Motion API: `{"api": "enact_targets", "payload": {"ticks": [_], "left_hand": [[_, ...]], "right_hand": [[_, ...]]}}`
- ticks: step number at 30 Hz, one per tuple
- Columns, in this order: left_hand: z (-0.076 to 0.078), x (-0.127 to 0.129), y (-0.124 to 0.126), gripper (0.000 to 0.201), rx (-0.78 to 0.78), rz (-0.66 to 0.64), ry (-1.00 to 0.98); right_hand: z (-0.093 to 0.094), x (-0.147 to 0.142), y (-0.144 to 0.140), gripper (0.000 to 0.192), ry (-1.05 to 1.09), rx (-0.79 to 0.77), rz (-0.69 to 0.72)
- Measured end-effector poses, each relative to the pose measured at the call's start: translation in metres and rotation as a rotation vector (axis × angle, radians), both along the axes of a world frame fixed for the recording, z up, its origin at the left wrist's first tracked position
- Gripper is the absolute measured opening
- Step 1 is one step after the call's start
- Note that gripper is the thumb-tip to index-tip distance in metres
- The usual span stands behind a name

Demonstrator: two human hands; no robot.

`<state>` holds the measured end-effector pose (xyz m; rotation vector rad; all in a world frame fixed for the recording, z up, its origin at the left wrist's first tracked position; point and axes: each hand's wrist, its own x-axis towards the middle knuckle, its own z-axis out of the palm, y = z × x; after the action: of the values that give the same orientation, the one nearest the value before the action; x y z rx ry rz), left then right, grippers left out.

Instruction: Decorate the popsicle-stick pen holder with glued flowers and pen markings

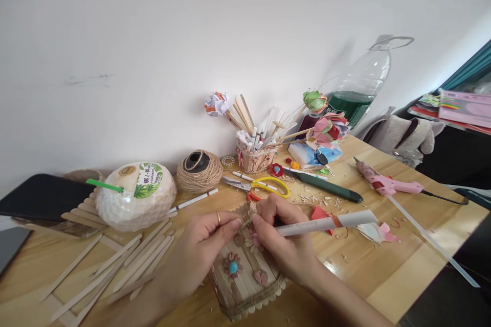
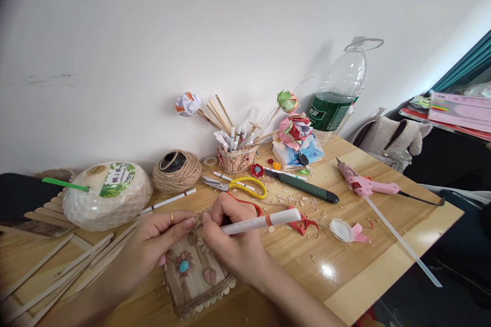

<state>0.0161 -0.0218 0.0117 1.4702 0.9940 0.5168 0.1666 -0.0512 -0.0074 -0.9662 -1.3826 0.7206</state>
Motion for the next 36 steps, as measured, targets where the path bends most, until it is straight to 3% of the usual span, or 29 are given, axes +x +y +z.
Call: {"api": "enact_targets", "payload": {"ticks": [36], "left_hand": [[-0.0014, 0.0012, 0.0004, 0.028, -0.010, 0.013, -0.054]], "right_hand": [[0.0047, 0.0001, 0.0003, 0.031, -0.092, 0.070, 0.007]]}}
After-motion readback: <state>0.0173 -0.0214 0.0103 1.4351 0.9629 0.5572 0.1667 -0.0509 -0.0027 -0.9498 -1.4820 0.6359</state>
